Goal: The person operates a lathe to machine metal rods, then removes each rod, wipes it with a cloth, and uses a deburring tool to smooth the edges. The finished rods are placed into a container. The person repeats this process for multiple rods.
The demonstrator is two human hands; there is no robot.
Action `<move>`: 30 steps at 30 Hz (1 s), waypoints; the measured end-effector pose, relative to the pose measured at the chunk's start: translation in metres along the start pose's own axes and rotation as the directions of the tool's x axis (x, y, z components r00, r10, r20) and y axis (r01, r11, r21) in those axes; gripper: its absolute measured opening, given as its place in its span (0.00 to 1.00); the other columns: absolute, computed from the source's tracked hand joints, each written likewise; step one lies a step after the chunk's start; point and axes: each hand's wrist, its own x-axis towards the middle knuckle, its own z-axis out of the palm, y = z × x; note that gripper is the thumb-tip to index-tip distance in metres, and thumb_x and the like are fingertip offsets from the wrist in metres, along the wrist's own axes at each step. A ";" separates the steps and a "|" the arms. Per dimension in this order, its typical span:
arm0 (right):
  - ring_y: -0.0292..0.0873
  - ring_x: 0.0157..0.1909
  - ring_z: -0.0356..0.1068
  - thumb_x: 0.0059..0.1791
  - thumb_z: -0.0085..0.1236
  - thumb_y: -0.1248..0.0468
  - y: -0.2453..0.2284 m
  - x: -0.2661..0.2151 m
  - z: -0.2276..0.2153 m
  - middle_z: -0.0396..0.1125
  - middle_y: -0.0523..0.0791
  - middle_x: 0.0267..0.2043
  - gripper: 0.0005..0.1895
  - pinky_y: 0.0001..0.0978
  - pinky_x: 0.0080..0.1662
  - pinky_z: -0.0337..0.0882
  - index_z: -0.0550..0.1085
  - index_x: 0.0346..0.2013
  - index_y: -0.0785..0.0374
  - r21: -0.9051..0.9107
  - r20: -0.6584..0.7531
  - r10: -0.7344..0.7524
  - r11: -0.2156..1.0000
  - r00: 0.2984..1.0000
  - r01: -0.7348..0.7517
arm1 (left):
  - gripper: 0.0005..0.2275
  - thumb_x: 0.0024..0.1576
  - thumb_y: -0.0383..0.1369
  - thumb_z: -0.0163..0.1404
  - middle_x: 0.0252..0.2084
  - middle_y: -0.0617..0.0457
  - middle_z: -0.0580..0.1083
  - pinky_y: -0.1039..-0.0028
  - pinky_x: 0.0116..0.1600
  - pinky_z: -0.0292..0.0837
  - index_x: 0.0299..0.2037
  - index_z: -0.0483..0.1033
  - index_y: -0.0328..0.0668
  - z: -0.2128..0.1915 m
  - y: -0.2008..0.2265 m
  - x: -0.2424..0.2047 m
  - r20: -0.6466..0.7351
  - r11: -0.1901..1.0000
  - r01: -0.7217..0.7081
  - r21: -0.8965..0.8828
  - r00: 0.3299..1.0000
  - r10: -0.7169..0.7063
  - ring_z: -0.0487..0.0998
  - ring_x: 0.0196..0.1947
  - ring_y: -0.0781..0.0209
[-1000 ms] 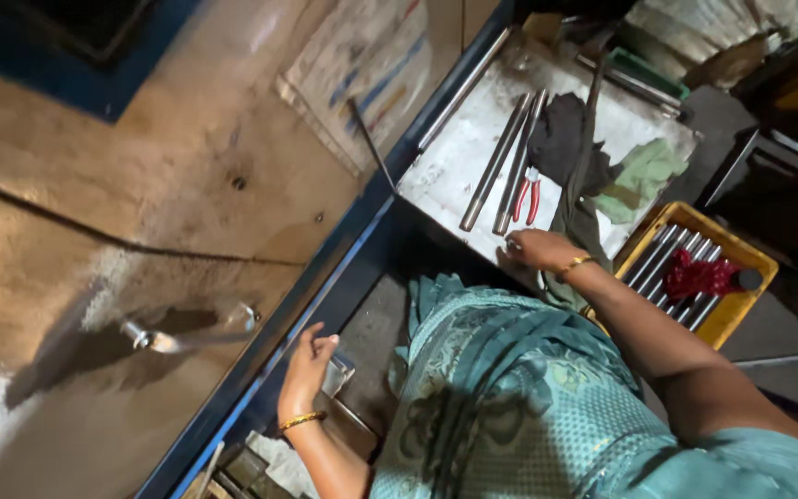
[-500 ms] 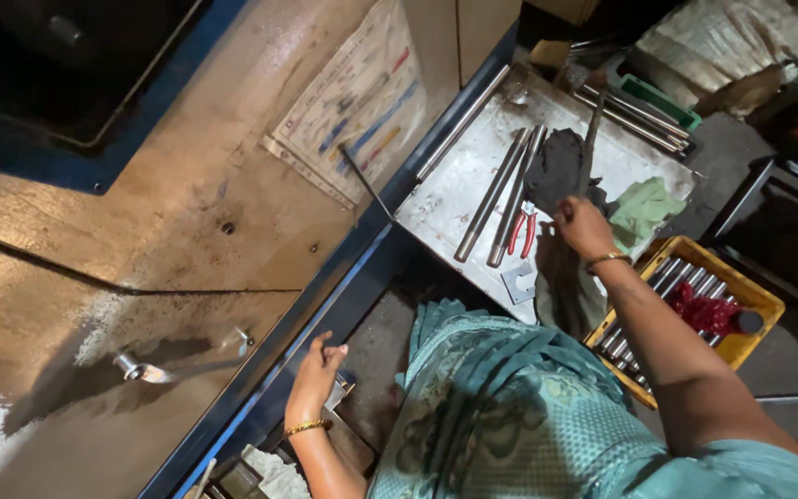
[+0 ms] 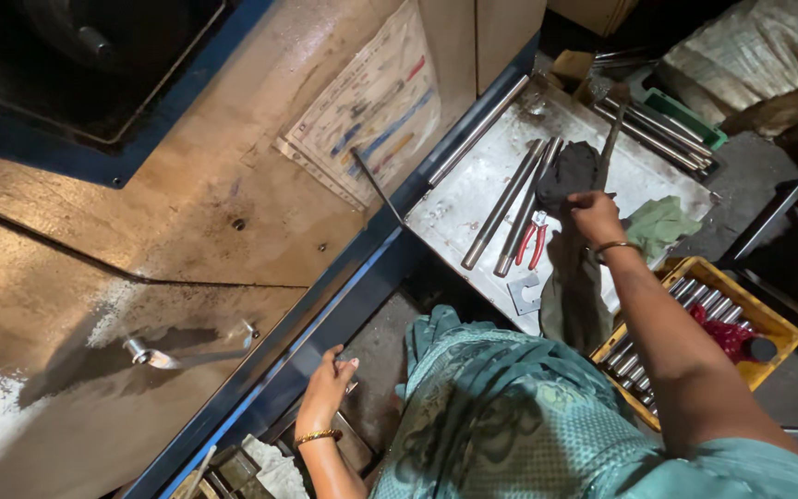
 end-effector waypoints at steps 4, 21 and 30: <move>0.34 0.39 0.68 0.50 0.58 0.73 0.007 0.001 -0.031 0.73 0.43 0.43 0.15 0.25 0.40 0.67 0.81 0.51 0.63 0.557 0.214 0.095 0.806 0.972 -0.202 | 0.26 0.58 0.42 0.53 0.47 0.43 0.79 0.66 0.52 0.76 0.65 0.65 0.38 0.004 0.021 -0.001 -0.004 0.999 -0.039 0.034 0.999 0.039 0.82 0.48 0.51; 0.61 0.71 0.52 0.45 0.55 0.60 0.000 -0.036 0.036 0.44 0.48 0.81 0.29 0.62 0.64 0.54 0.73 0.63 0.45 -0.765 0.081 -0.230 0.609 0.970 0.208 | 0.26 0.57 0.44 0.54 0.48 0.41 0.79 0.66 0.58 0.71 0.64 0.67 0.41 0.017 0.019 -0.020 -0.053 0.997 -0.017 0.078 0.998 0.021 0.80 0.52 0.49; 0.63 0.73 0.48 0.49 0.48 0.58 -0.043 -0.055 0.022 0.38 0.46 0.82 0.28 0.66 0.66 0.48 0.69 0.66 0.42 -0.776 0.080 -0.160 0.609 0.984 0.162 | 0.29 0.55 0.39 0.59 0.59 0.32 0.69 0.58 0.62 0.63 0.63 0.65 0.29 -0.001 0.015 -0.017 -0.650 0.962 -0.198 0.185 0.710 0.271 0.69 0.60 0.38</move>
